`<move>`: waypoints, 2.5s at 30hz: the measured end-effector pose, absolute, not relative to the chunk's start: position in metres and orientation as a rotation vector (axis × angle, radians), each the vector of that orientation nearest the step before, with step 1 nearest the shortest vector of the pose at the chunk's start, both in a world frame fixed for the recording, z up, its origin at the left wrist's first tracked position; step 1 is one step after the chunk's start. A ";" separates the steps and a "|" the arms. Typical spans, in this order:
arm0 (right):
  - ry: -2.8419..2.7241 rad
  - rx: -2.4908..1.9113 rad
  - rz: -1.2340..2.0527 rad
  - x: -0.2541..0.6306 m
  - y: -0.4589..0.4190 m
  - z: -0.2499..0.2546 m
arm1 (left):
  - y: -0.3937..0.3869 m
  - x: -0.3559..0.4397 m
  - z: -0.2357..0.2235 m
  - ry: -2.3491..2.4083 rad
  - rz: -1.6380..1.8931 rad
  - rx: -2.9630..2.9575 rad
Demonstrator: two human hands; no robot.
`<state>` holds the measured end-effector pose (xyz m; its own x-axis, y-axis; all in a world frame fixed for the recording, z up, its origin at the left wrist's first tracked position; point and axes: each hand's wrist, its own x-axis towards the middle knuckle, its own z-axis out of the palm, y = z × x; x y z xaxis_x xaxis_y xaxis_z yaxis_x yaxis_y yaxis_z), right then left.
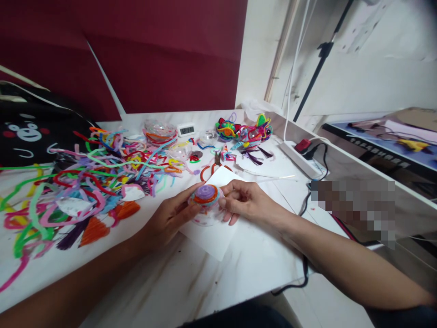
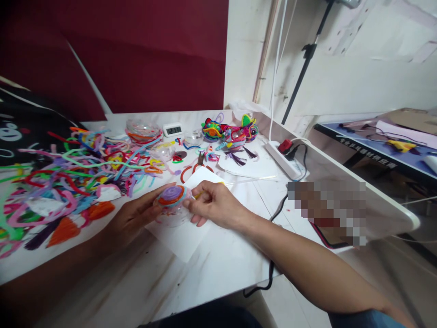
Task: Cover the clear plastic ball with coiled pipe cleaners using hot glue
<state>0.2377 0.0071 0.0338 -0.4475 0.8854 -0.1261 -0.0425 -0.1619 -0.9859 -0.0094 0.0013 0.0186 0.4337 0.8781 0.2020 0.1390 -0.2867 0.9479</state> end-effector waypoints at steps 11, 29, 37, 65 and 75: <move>-1.301 -0.907 1.766 0.242 0.013 0.035 | 0.004 -0.015 0.009 0.912 1.008 1.472; -1.277 -0.923 1.827 0.243 0.013 0.036 | 0.006 -0.015 0.012 0.825 1.007 1.494; -1.303 -0.920 1.882 0.249 0.018 0.043 | 0.003 -0.013 0.011 0.765 1.030 1.445; -1.258 -0.927 2.006 0.242 0.012 0.047 | -0.008 -0.012 -0.009 0.617 1.004 1.524; -1.152 -0.970 1.759 0.284 0.040 0.072 | 0.015 -0.012 0.003 1.023 1.476 1.339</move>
<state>0.2845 0.0397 0.0722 -0.3833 0.9082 -0.1680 -0.2090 -0.2625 -0.9420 -0.0116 0.0146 0.0031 -0.0415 0.9589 0.2806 -0.0745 -0.2830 0.9562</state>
